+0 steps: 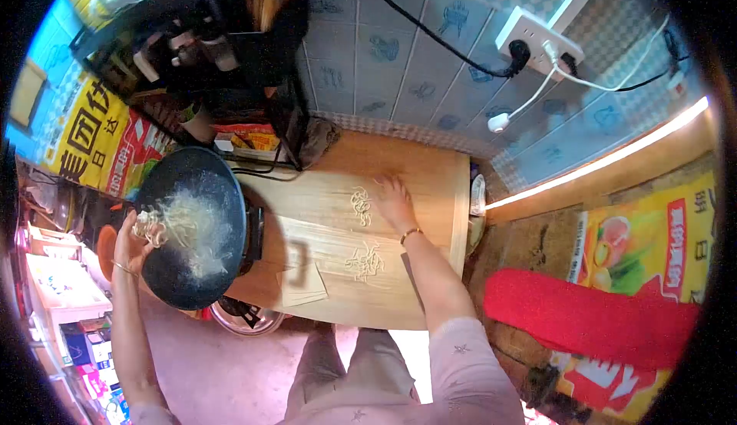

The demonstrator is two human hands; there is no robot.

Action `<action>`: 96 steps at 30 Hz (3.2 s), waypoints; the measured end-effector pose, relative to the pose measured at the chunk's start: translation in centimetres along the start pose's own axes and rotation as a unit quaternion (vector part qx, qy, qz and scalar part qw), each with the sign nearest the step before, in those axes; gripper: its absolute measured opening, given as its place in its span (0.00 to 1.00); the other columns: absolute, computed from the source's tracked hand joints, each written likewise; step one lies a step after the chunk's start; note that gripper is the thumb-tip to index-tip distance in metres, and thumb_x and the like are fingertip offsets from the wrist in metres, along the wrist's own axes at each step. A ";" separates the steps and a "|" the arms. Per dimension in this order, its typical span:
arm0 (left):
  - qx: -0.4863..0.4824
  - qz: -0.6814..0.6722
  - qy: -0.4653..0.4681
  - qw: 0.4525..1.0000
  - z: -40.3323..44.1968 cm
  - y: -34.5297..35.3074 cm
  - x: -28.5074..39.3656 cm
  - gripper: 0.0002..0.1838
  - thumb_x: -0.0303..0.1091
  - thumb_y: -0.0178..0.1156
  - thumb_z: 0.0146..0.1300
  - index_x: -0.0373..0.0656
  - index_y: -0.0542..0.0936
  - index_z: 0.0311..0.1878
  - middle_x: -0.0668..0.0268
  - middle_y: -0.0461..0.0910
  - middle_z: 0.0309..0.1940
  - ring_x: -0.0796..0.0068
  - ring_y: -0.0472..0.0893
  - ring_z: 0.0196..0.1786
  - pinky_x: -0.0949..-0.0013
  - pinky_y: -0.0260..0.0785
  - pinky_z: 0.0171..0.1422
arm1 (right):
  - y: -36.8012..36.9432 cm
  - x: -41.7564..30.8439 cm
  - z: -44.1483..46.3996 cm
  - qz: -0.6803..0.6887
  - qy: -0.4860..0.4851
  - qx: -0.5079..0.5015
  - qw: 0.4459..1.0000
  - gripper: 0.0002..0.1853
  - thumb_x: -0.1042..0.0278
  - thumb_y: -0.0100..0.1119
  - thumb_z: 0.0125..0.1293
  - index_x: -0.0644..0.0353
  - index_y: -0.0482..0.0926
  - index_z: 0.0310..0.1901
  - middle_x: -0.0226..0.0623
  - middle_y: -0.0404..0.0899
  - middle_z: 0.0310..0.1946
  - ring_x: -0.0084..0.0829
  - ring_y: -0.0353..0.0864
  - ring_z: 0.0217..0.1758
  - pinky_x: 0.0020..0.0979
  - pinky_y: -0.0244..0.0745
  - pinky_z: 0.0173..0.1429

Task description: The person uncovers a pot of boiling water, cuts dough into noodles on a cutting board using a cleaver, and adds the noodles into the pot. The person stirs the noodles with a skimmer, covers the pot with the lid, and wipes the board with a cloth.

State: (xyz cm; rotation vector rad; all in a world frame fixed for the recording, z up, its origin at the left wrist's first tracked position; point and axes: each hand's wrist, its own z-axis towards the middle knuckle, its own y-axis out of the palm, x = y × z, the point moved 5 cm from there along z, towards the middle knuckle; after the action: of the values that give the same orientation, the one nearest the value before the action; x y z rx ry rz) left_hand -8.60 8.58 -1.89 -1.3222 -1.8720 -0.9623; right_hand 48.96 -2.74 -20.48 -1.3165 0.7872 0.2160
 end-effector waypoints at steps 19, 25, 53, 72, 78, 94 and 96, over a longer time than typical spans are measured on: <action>-0.186 0.476 0.310 0.802 -16.0 21.8 -34.0 0.24 0.30 0.59 0.59 0.35 0.70 0.59 0.49 0.69 0.59 0.48 0.69 0.61 0.57 0.61 0.67 | 5.5 -0.9 -13.8 -0.086 -0.345 -0.236 0.904 0.19 0.56 0.51 0.65 0.50 0.74 0.56 0.29 0.72 0.59 0.33 0.67 0.63 0.43 0.60 0.66; -0.022 0.156 0.160 0.974 -10.0 24.0 -39.2 0.15 0.29 0.49 0.71 0.32 0.72 0.57 0.58 0.74 0.54 0.70 0.74 0.57 0.70 0.67 0.62 | 5.4 0.0 -10.0 0.101 -0.208 -0.169 0.958 0.11 0.68 0.58 0.62 0.56 0.77 0.46 0.35 0.76 0.41 0.38 0.75 0.48 0.34 0.74 0.49; -0.199 0.635 0.316 0.676 -5.2 31.7 -39.2 0.47 0.57 0.64 0.52 0.39 0.59 0.69 0.43 0.52 0.70 0.45 0.47 0.75 0.43 0.36 0.76 | -2.9 16.0 6.9 -0.124 -0.061 0.125 0.982 0.21 0.63 0.47 0.70 0.64 0.68 0.61 0.50 0.67 0.62 0.47 0.63 0.68 0.40 0.57 0.71; -0.244 0.609 0.391 0.645 -2.2 35.5 -38.4 0.48 0.54 0.64 0.54 0.37 0.55 0.70 0.48 0.56 0.70 0.52 0.53 0.74 0.49 0.40 0.77 | 1.4 5.3 10.9 -0.067 -0.218 0.029 0.973 0.22 0.65 0.50 0.65 0.64 0.69 0.59 0.51 0.66 0.62 0.50 0.62 0.67 0.44 0.55 0.72; -0.260 0.536 0.370 0.712 -3.1 34.5 -38.4 0.33 0.42 0.59 0.62 0.33 0.63 0.65 0.47 0.61 0.67 0.48 0.58 0.71 0.51 0.45 0.76 | 5.1 5.0 8.7 -0.046 -0.258 -0.076 0.962 0.21 0.69 0.48 0.67 0.65 0.68 0.61 0.49 0.66 0.64 0.47 0.62 0.68 0.42 0.56 0.72; -0.037 -0.234 -0.447 0.863 -22.1 10.8 -56.1 0.21 0.38 0.39 0.66 0.29 0.75 0.46 0.45 0.79 0.43 0.51 0.80 0.47 0.53 0.73 0.57 | 6.8 -2.1 -17.4 0.085 -0.247 -0.196 0.945 0.10 0.72 0.57 0.58 0.62 0.79 0.42 0.37 0.76 0.42 0.40 0.72 0.49 0.39 0.68 0.58; -0.141 -0.337 -0.400 0.841 -20.0 12.7 -54.8 0.26 0.43 0.36 0.70 0.32 0.66 0.61 0.44 0.72 0.57 0.47 0.71 0.63 0.47 0.58 0.71 | 7.1 -2.4 -21.5 0.105 -0.252 -0.210 0.939 0.10 0.76 0.62 0.55 0.61 0.79 0.41 0.39 0.76 0.45 0.41 0.72 0.50 0.38 0.67 0.57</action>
State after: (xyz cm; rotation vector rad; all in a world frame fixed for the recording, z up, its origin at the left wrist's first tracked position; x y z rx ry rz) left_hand 20.97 -31.96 -34.31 -1.3665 -3.0820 -1.1517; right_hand 34.81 -19.85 -25.44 -1.4828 0.4486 0.8982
